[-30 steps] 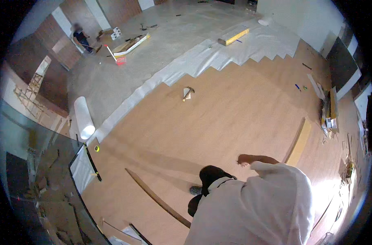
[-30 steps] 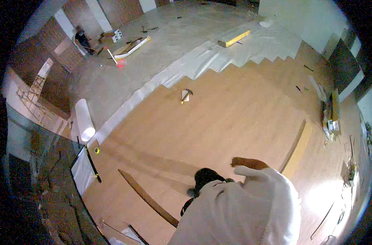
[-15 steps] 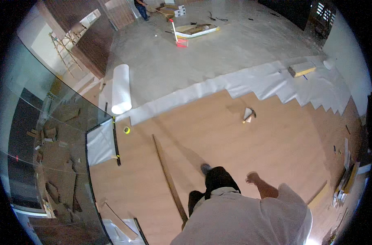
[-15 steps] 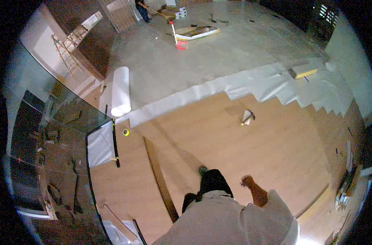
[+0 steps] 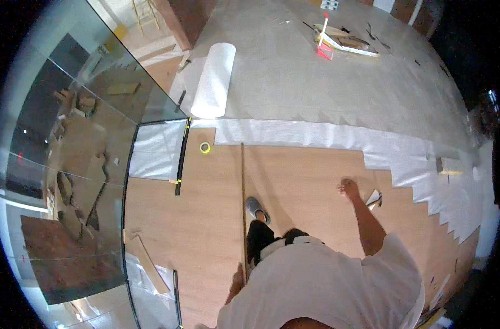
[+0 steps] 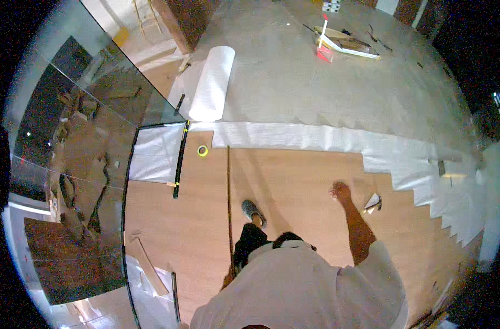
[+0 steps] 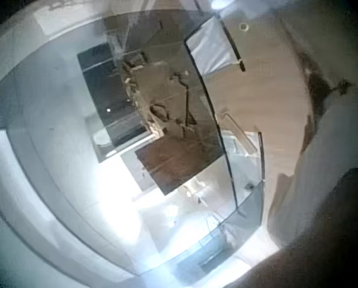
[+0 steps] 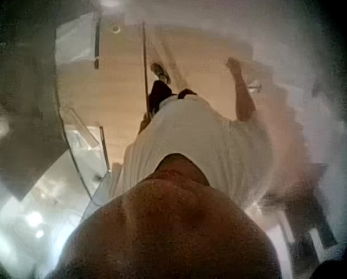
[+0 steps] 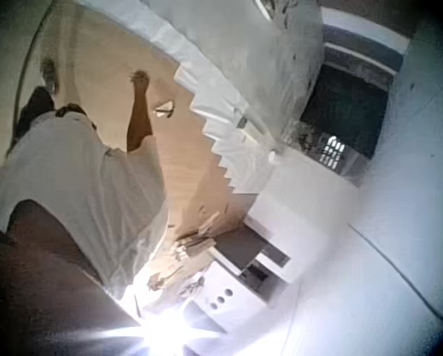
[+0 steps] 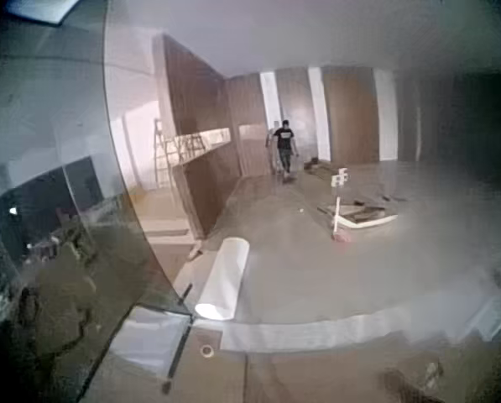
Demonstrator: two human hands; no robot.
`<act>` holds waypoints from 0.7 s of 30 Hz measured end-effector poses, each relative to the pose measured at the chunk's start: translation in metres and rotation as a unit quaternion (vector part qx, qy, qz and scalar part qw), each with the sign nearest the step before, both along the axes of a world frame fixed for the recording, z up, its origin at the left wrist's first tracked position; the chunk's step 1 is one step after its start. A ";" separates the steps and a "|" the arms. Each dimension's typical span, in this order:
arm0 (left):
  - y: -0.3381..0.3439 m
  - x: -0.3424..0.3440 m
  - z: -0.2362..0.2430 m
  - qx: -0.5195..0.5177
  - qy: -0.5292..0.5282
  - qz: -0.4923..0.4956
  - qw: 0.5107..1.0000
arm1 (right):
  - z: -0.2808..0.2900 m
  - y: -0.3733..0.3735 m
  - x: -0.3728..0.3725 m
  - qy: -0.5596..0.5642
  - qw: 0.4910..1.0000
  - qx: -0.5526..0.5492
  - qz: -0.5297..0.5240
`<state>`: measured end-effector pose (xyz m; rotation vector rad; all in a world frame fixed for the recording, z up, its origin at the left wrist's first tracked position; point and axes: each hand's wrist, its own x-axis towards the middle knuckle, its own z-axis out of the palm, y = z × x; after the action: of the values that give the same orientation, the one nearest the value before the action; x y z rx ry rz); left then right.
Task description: The person picks up laminate planks and positions them on the floor. The person uses a square and a pencil to mark cutting lines on the planks while kneeling on the floor, then carries a plank to a table saw surface and marks it again by hand.
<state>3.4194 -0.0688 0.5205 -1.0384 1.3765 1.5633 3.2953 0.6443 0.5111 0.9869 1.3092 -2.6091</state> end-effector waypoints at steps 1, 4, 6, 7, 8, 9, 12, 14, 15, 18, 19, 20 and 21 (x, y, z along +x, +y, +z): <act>-0.004 -0.041 0.001 0.000 0.003 -0.006 1.000 | -0.018 -0.016 0.004 -0.033 0.994 0.094 0.037; -0.014 -0.091 -0.002 -0.012 -0.017 0.007 1.000 | -0.031 -0.080 0.052 -0.330 0.897 0.077 0.284; 0.005 -0.151 -0.012 0.016 -0.020 -0.002 1.000 | -0.032 -0.075 0.082 -0.344 0.871 -0.156 0.315; -0.010 -0.184 -0.005 -0.003 -0.020 -0.003 1.000 | -0.022 -0.107 0.066 -0.208 0.887 0.046 0.410; -0.013 -0.209 -0.005 -0.008 -0.024 -0.004 1.000 | -0.002 -0.123 0.054 -0.177 0.876 0.132 0.428; -0.016 -0.234 -0.006 -0.015 -0.033 -0.006 0.999 | 0.019 -0.138 0.044 -0.155 0.855 0.222 0.443; -0.003 -0.327 -0.012 -0.029 -0.024 -0.024 0.999 | 0.066 -0.149 -0.031 -0.330 0.893 0.101 0.288; 0.025 -0.366 -0.022 -0.029 -0.037 -0.013 0.999 | 0.018 -0.090 -0.046 -0.371 0.910 -0.078 0.168; 0.037 -0.387 -0.026 -0.033 -0.036 -0.007 0.999 | 0.006 -0.062 -0.076 -0.357 0.914 -0.020 0.193; 0.121 -0.437 -0.053 0.021 -0.054 0.012 0.998 | -0.040 0.115 -0.125 -0.256 0.948 -0.091 0.166; 0.074 -0.464 -0.012 -0.067 -0.041 0.025 0.997 | -0.035 0.034 -0.234 -0.309 0.937 0.095 0.132; 0.099 -0.480 -0.020 -0.048 -0.048 0.023 0.997 | -0.031 0.090 -0.268 -0.279 0.953 -0.117 -0.030; 0.108 -0.497 -0.022 -0.047 -0.050 0.026 0.997 | -0.031 0.108 -0.319 -0.262 0.955 0.138 0.023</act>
<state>2.9226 0.0394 0.4983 -1.2033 1.3748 1.4747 2.9760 0.7528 0.4806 1.5299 1.5287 -1.9485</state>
